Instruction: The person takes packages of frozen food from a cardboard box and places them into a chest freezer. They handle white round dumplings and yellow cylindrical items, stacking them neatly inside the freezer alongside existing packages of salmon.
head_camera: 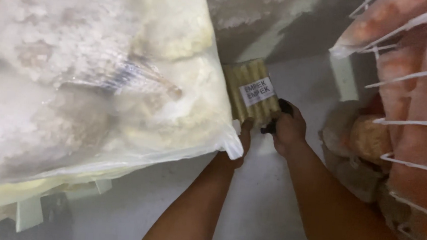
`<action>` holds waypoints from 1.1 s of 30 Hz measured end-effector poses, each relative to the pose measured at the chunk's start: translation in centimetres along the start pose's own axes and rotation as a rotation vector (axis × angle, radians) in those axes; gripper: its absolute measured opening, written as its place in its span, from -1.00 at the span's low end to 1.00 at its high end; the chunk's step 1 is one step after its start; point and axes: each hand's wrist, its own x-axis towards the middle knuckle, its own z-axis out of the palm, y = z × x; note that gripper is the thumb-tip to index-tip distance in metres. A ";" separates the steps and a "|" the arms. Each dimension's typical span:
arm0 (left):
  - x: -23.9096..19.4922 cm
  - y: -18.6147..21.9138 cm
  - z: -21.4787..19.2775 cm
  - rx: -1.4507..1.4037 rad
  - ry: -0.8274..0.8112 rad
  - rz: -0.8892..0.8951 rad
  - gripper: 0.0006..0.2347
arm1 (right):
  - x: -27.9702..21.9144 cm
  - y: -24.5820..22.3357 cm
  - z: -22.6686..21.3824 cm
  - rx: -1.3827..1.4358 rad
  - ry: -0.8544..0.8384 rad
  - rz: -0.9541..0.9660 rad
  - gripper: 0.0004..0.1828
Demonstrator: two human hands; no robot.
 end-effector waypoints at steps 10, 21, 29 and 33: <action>-0.1 -2.8 0.3 0.003 0.048 0.005 -0.54 | -0.2 0.5 -0.1 -0.050 -0.026 0.026 -0.50; -0.5 -4.4 -0.4 0.011 0.125 0.053 -0.62 | 3.5 7.1 -1.3 0.659 0.083 0.194 -0.63; -1.1 -18.3 -3.1 1.095 0.110 0.681 -0.83 | -7.0 13.9 -3.2 -0.045 0.067 0.561 -0.67; -9.0 -20.3 -6.4 1.182 -0.047 0.470 -0.82 | -15.1 12.6 -2.5 -0.210 -0.100 0.772 -0.53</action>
